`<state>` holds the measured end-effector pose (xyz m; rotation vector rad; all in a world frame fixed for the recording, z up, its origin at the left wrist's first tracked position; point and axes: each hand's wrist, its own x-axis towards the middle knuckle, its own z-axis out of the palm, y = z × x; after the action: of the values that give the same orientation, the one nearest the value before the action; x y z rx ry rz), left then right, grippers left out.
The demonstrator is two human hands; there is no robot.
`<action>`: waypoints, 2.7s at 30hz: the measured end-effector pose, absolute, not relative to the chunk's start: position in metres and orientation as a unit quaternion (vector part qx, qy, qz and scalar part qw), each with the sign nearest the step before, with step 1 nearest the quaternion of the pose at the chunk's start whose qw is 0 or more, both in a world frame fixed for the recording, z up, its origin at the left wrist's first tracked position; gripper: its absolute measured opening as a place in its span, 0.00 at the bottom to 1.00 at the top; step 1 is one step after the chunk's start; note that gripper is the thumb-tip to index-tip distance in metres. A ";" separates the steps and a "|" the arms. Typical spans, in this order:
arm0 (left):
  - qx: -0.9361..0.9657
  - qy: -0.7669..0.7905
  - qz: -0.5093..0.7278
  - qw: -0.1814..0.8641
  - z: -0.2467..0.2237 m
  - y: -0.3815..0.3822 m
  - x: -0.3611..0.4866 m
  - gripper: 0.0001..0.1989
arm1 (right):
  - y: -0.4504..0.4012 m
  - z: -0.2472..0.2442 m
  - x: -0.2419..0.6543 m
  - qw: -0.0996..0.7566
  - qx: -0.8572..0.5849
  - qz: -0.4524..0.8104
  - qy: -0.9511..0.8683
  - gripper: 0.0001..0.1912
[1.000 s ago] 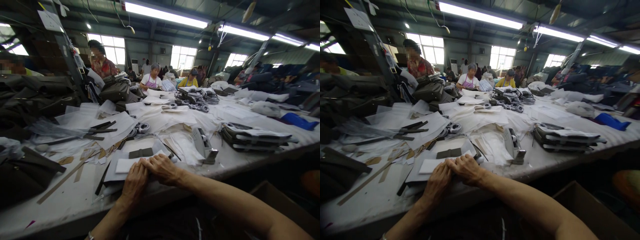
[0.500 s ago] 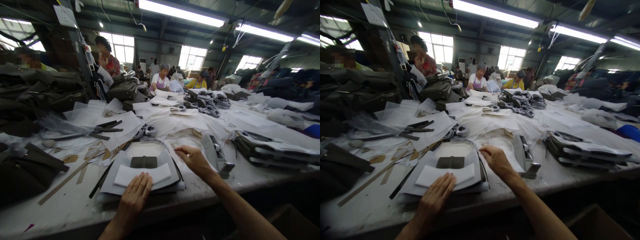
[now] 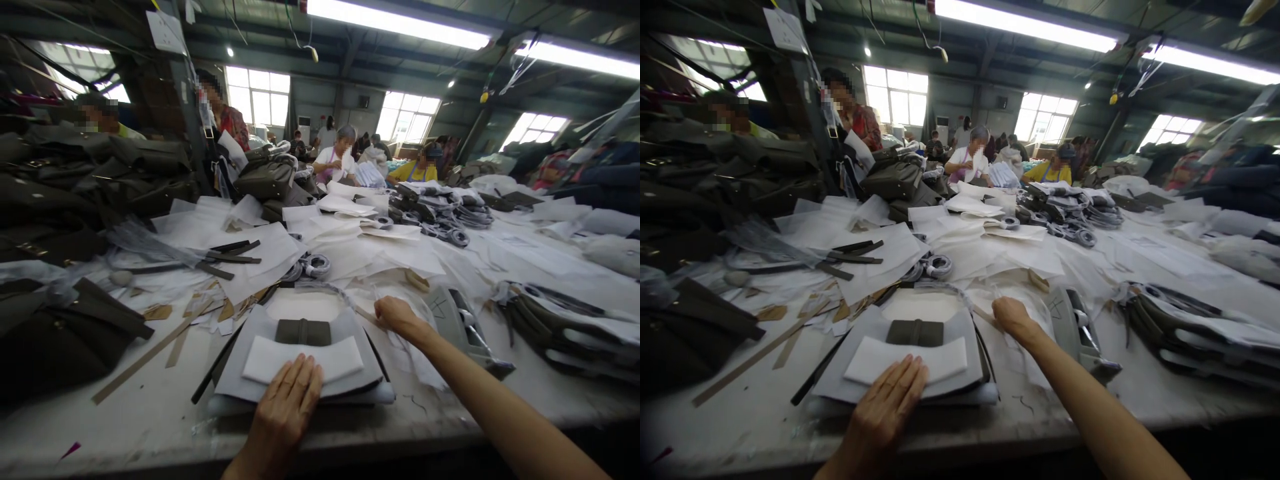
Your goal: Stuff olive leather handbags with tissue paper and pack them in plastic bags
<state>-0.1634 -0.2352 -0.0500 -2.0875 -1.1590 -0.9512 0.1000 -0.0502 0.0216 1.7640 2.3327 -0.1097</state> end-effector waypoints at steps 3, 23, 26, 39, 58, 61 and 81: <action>-0.769 -0.440 -0.380 0.266 -0.052 -0.236 -0.161 0.22 | -0.041 0.017 0.102 0.101 0.601 -0.027 0.792 0.14; -0.818 -0.434 -0.302 0.226 -0.040 -0.240 -0.172 0.23 | -0.123 0.021 0.132 0.096 0.542 -0.081 0.831 0.11; -0.813 -0.443 -0.304 0.225 -0.034 -0.240 -0.175 0.24 | -0.124 0.007 0.125 0.079 0.549 -0.071 0.829 0.12; -0.788 -0.465 -0.333 0.228 -0.013 -0.238 -0.183 0.25 | -0.073 0.072 0.181 -0.270 0.648 -0.174 0.691 0.13; -0.788 -0.454 -0.340 0.239 -0.022 -0.236 -0.179 0.25 | -0.105 0.075 0.196 -0.524 0.574 -0.429 0.460 0.07; -0.790 -0.452 -0.340 0.239 -0.020 -0.236 -0.180 0.25 | -0.098 0.075 0.204 -0.547 0.594 -0.385 0.447 0.07; -0.784 -0.474 -0.338 0.218 -0.008 -0.236 -0.185 0.29 | -0.136 0.044 0.210 -0.392 0.529 -0.532 0.533 0.14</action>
<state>-0.1845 -0.2361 -0.0084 -2.1698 -1.3118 -0.9353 0.2099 -0.1362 0.0441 2.2674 2.2872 -2.2815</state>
